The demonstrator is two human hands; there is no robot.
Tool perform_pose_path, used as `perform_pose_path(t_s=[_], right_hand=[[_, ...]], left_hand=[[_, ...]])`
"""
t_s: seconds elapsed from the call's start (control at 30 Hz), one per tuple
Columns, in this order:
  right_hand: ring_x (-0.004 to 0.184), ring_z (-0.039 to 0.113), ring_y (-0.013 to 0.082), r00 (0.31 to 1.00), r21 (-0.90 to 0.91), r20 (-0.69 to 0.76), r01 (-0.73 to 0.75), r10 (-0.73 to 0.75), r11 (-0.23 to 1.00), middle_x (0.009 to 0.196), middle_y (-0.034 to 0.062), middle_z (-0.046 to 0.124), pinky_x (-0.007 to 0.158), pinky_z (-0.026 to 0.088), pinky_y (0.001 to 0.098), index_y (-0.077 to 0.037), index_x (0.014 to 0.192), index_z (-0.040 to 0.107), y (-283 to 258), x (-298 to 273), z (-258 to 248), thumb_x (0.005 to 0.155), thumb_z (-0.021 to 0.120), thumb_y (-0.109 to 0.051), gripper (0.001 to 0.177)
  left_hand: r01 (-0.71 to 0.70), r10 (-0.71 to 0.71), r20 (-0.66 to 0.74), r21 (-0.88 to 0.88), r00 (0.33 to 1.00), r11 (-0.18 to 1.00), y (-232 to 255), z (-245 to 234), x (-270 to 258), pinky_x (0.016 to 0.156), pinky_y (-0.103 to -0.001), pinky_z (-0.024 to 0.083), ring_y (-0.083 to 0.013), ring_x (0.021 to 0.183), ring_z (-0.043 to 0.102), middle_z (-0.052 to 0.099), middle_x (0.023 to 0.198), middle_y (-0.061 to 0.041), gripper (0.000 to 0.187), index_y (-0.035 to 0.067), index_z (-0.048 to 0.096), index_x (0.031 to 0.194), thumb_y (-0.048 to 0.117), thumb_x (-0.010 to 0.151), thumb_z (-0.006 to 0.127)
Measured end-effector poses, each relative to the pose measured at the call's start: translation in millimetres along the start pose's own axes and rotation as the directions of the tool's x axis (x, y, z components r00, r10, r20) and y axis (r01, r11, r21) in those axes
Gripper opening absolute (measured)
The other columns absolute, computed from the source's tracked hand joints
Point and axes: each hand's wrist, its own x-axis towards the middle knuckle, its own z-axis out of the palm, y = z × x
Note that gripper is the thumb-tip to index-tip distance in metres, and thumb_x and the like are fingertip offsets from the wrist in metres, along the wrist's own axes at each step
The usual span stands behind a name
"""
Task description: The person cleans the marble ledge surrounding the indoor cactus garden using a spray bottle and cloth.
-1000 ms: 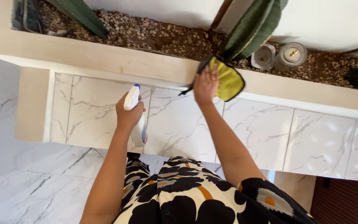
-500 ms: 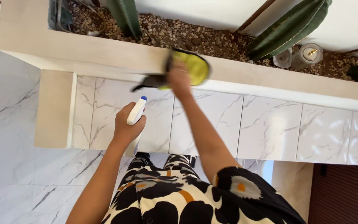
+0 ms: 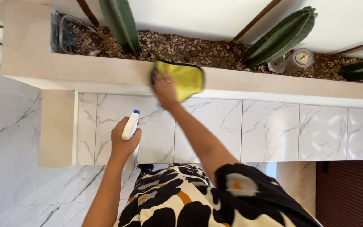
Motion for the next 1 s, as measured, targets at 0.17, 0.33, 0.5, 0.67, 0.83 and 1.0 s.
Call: perform_pose_path(t_s=[0.17,0.33,0.5,0.67,0.83,1.0], right_hand=[[0.155,0.022,0.0370,0.986,0.254,-0.167,0.033,0.010,0.967,0.161,0.0148,0.037,0.126,0.019,0.0496,0.002,0.142,0.054,5.1,-12.4,-9.2,0.099,0.050,-0.020,0.048],[0.153,0.034,0.0378,0.957,0.145,-0.273,-0.057,0.095,0.988,0.157,0.0273,0.042,0.128,0.024,0.0533,0.005,0.110,0.063,154.5,-123.8,56.5,0.094,0.052,0.001,0.020],[0.158,0.020,0.0393,0.913,-0.070,-0.116,-0.400,0.390,0.914,0.153,0.0250,0.046,0.131,0.013,0.0497,0.008,0.116,0.066,202.4,-163.8,35.7,0.113,0.044,-0.030,0.044],[0.150,0.025,0.0460,0.942,-0.329,0.036,-0.303,0.332,0.895,0.154,0.0286,0.046,0.126,0.016,0.0532,0.005,0.130,0.061,62.9,-76.9,21.8,0.099,0.049,-0.019,0.041],[0.152,0.031,0.0380,0.964,0.230,-0.228,-0.084,0.138,0.970,0.159,0.0083,0.043,0.125,0.025,0.0507,-0.004,0.146,0.056,7.1,6.1,-23.5,0.100,0.050,-0.027,0.052],[0.141,0.047,0.0368,0.948,0.111,-0.194,-0.235,0.253,0.966,0.150,0.0237,0.048,0.121,0.037,0.0453,0.008,0.133,0.065,90.1,-17.6,1.6,0.099,0.054,-0.028,0.051]], left_hand=[[-0.013,0.011,0.038,0.070,0.999,0.997,15.6,35.2,16.9,0.071,-0.037,0.056,-0.0247,0.074,0.072,0.074,0.084,-0.014,0.024,0.006,0.071,0.098,0.010,0.075,0.066],[-0.043,0.034,0.099,0.089,0.995,0.995,42.2,61.4,32.0,0.070,-0.037,0.056,-0.0249,0.072,0.072,0.074,0.081,-0.013,0.021,0.007,0.071,0.096,0.010,0.076,0.066],[-0.010,0.007,0.098,0.031,0.995,0.999,55.4,68.4,32.9,0.067,-0.036,0.056,-0.0228,0.069,0.073,0.073,0.080,-0.011,0.021,0.006,0.070,0.096,0.009,0.076,0.064],[-0.002,-0.003,0.092,0.057,0.996,0.998,50.2,63.8,30.7,0.067,-0.036,0.055,-0.0226,0.069,0.072,0.073,0.077,-0.011,0.021,0.005,0.071,0.098,0.008,0.078,0.064],[-0.027,0.020,0.104,0.070,0.994,0.997,44.6,78.0,38.4,0.067,-0.034,0.056,-0.0222,0.068,0.073,0.072,0.076,-0.011,0.023,0.005,0.071,0.099,0.006,0.076,0.065],[0.026,-0.039,0.141,0.097,0.989,0.995,64.1,84.2,41.2,0.066,-0.034,0.056,-0.0212,0.069,0.074,0.072,0.076,-0.012,0.022,0.005,0.070,0.099,0.007,0.078,0.063]])
